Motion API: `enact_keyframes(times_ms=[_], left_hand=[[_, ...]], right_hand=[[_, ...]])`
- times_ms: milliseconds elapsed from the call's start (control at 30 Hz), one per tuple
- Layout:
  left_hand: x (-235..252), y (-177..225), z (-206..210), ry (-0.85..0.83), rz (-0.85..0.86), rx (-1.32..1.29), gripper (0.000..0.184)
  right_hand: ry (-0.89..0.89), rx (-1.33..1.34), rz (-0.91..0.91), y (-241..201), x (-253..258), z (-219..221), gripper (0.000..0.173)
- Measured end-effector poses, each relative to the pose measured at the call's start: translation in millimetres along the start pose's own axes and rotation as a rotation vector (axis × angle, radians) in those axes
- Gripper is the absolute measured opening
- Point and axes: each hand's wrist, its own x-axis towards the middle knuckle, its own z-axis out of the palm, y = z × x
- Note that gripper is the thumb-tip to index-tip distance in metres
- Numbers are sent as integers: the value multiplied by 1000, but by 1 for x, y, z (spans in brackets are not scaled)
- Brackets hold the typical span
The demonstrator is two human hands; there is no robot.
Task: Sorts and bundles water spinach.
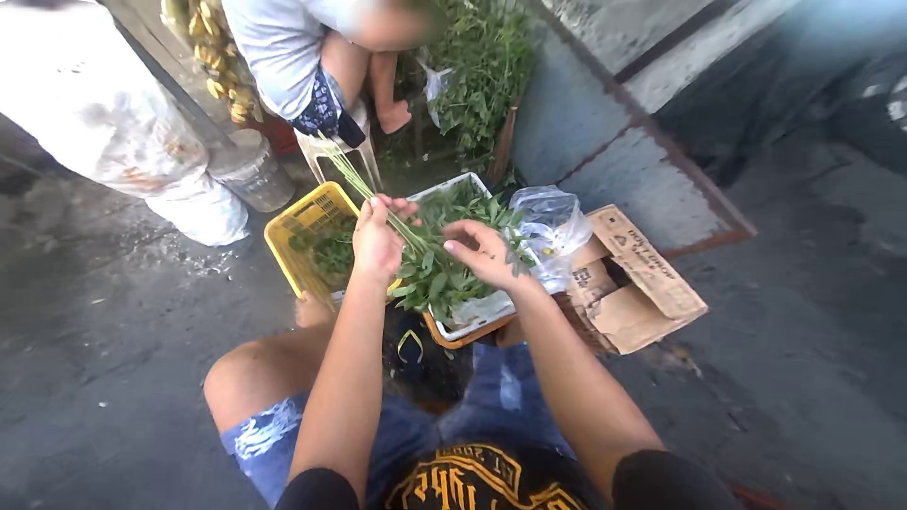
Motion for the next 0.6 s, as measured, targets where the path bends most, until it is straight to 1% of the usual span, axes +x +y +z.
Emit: enact_keyframes(times_ms=[67, 133, 200, 267, 300, 367, 400, 433, 467, 500, 533, 567, 600], left_hand=[[-1, -2, 5, 13, -18, 44, 32], [-3, -7, 11, 33, -39, 98, 32], [-4, -11, 14, 17, -64, 155, 31], [-4, -13, 14, 16, -111, 205, 30], [-3, -14, 13, 14, -149, 219, 31], [-4, -18, 11, -10, -221, 227, 34], [-4, -20, 10, -18, -246, 226, 34], [-4, -23, 10, -18, -255, 227, 34], [-2, -26, 9, -17, -258, 225, 33], [-1, -30, 6, -19, -258, 218, 32], [2, -32, 3, -8, -253, 209, 32], [5, -34, 1, 9, -246, 194, 34], [8, -35, -1, 19, -242, 170, 38]], right_hand=[[94, -91, -43, -13, 6, 4, 32], [111, -139, -125, -22, 13, 11, 25], [115, -260, -241, -22, 25, 17, 17], [108, -518, -335, -24, 40, 14, 22], [143, -647, -381, -26, 45, 11, 26], [336, -814, -494, -27, 58, 5, 28], [442, -847, -507, -26, 64, 1, 27], [506, -867, -448, -25, 70, -5, 27], [511, -878, -325, -25, 73, -12, 27], [460, -882, -165, -24, 72, -19, 29], [369, -862, -14, -23, 70, -25, 36], [287, -793, 79, -20, 65, -28, 43], [204, -663, 117, -14, 59, -29, 48]])
